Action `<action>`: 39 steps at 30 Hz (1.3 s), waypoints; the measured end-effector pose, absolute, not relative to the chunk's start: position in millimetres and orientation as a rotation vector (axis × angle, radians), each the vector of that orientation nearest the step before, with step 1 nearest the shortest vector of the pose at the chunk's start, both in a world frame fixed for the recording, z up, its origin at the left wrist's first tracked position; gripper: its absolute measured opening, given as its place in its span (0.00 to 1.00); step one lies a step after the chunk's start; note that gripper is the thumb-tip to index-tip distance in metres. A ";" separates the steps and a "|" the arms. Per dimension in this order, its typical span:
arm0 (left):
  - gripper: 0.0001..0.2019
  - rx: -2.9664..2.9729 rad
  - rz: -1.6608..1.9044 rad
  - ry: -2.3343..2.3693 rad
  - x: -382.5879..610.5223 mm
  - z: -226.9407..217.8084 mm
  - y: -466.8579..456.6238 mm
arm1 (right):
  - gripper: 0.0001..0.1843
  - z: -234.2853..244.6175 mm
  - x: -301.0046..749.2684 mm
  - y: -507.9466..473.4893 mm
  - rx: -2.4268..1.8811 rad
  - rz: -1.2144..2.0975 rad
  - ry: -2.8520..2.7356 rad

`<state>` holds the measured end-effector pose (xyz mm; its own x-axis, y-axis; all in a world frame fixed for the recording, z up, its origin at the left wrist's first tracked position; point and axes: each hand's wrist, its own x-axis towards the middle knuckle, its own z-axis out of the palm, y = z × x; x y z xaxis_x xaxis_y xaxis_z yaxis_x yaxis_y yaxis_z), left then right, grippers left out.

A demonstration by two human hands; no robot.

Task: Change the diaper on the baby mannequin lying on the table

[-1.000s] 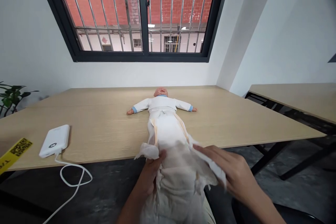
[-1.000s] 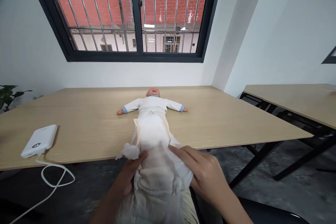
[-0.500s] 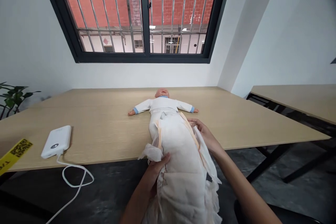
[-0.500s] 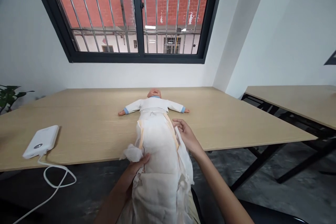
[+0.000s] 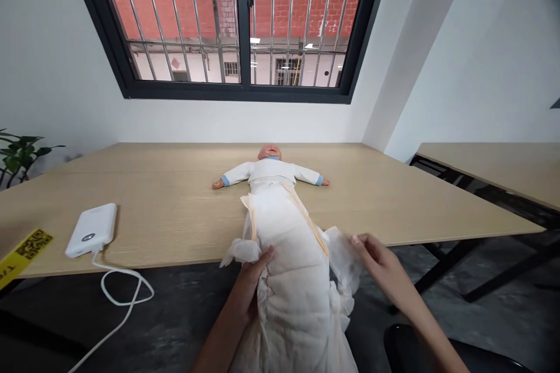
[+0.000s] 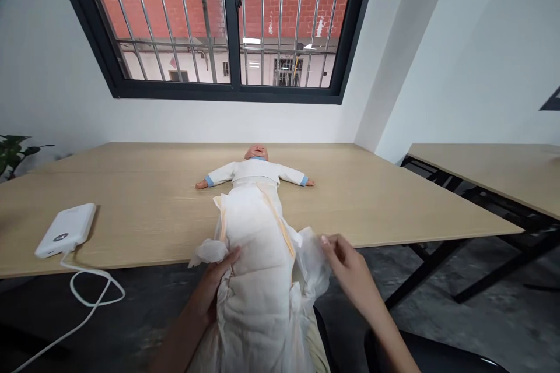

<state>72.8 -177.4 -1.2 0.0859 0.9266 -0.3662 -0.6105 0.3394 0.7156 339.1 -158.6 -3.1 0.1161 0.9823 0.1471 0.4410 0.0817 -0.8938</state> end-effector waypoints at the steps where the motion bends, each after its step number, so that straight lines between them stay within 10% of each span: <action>1: 0.13 0.407 1.188 0.878 72.9 -3.1 -176.7 | 0.32 -5.3 343.2 -162.8 -1.574 0.857 -1.590; 9: 0.12 0.432 1.154 0.860 71.6 -7.1 -175.1 | 0.45 -44.1 325.5 -191.8 -1.366 1.826 -1.619; 29: 0.21 1.047 1.050 0.964 72.1 0.7 -176.1 | 0.41 12.9 283.7 -181.3 -1.283 1.343 -0.890; 39: 0.21 0.953 1.467 1.197 28.4 -6.1 -147.0 | 0.26 7.3 320.0 -144.9 -1.091 1.810 -0.477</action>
